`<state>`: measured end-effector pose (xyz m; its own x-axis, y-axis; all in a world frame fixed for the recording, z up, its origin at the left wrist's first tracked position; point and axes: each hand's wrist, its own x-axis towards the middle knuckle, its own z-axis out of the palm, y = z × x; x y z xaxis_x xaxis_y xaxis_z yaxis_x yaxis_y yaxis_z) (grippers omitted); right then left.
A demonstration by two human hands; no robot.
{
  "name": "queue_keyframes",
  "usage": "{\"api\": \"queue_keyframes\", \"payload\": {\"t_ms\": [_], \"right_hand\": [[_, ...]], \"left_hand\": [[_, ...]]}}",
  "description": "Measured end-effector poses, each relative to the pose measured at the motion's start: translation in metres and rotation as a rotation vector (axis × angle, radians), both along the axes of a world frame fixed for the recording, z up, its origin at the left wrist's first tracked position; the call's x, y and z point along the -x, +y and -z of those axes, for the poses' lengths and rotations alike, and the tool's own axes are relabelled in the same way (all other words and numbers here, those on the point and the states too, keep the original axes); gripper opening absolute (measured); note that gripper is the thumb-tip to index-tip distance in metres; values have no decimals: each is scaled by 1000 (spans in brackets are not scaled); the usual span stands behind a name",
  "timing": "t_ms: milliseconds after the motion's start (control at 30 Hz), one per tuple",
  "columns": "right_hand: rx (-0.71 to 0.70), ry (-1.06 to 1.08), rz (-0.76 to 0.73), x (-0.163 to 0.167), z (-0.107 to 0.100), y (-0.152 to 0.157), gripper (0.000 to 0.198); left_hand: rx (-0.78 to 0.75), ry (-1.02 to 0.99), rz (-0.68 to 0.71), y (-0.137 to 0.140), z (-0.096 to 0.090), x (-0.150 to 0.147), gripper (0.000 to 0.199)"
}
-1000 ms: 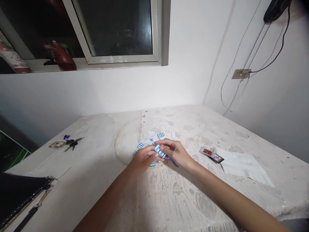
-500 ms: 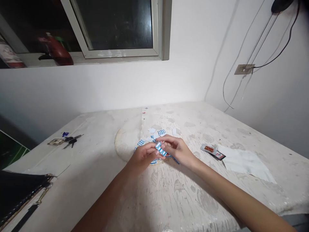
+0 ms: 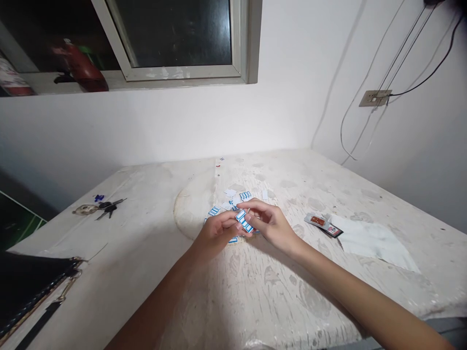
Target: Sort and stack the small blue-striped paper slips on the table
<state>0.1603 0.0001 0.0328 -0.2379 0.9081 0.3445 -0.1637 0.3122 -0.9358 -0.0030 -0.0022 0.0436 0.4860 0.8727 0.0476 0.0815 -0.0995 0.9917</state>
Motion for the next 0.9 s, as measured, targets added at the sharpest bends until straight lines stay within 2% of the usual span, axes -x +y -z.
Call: {"api": "queue_keyframes", "payload": {"t_ms": [133,467,900], "right_hand": [[-29,-6,22,1,-2,-2,21],[31,28,-59,-1,-3,-2,24],[33,18,-82,-2,0,-1,26]], "left_hand": [[14,-3,5,1,0,0,38],[59,7,37,-1,-7,2,37],[78,10,88,3,-7,7,31]]}}
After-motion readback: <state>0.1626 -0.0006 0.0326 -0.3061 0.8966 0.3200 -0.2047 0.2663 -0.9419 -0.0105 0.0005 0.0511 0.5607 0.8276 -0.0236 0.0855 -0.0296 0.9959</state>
